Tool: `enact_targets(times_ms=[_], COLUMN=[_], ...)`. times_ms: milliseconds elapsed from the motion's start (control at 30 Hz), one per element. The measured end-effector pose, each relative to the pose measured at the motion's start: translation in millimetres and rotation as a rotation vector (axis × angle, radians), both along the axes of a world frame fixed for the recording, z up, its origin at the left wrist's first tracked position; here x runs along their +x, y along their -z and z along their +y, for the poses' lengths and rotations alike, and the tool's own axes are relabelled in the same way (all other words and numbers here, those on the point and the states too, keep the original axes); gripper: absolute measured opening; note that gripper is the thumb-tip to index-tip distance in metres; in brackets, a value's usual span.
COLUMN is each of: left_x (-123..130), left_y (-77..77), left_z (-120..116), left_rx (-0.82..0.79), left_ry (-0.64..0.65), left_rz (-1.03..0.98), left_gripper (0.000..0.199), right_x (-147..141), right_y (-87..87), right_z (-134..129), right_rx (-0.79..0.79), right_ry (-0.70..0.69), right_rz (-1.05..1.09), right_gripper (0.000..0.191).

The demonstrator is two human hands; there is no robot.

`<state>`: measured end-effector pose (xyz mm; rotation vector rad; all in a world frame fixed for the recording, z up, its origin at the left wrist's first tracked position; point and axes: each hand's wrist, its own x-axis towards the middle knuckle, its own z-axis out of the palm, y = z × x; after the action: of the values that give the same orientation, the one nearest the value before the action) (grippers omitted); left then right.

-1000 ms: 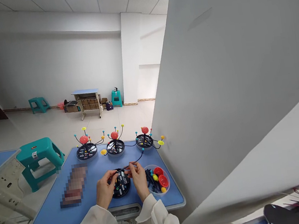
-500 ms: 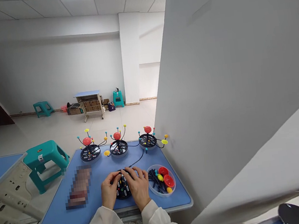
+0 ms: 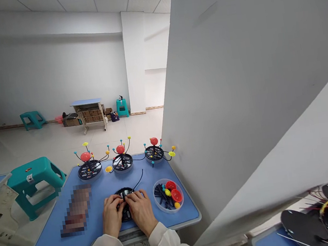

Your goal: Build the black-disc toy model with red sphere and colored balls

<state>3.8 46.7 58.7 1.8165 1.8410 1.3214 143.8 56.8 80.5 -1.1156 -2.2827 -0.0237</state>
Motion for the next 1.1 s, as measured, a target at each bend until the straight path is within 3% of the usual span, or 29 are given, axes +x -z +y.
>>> enact_targets(times_ms=[167,267,367,467,633,800,967,1100], left_x=[0,-1,0,9,36,61,86,99], left_y=[0.4,-2.2,-4.9,-4.2,0.4,-12.2,-30.1,-32.3], left_z=[-4,-10,-23,-43,-65,-50,-16,2], left_rx=[0.033,0.059,0.085,0.106,0.008,-0.087,0.005,0.029], left_ry=[0.008,-0.006,-0.054,-0.060,0.084,0.239,0.296,0.315], left_rz=[0.030,0.033,0.057,0.041,-0.110,-0.289,-0.195,-0.170], left_gripper=[0.025,0.030,0.038,0.035,0.029,0.032,0.028,0.024], right_x=[27,68,99,106,100,112,118,119], right_y=[-13.8,-33.0,-47.8,-50.4,-45.6,-47.5,-48.6,-50.2], right_z=[-6,-2,1,2,-2,-8,-12,-13], right_rx=[0.016,0.036,-0.115,-0.236,-0.284,-0.330,-0.353,-0.366], right_ry=[0.086,0.335,0.501,0.555,0.585,0.606,0.643,0.622], right_rz=[0.054,0.039,-0.143,-0.241,-0.228,-0.192,-0.177,-0.158], right_gripper=[0.036,0.022,0.004,0.007,0.007,0.014,0.018,0.015])
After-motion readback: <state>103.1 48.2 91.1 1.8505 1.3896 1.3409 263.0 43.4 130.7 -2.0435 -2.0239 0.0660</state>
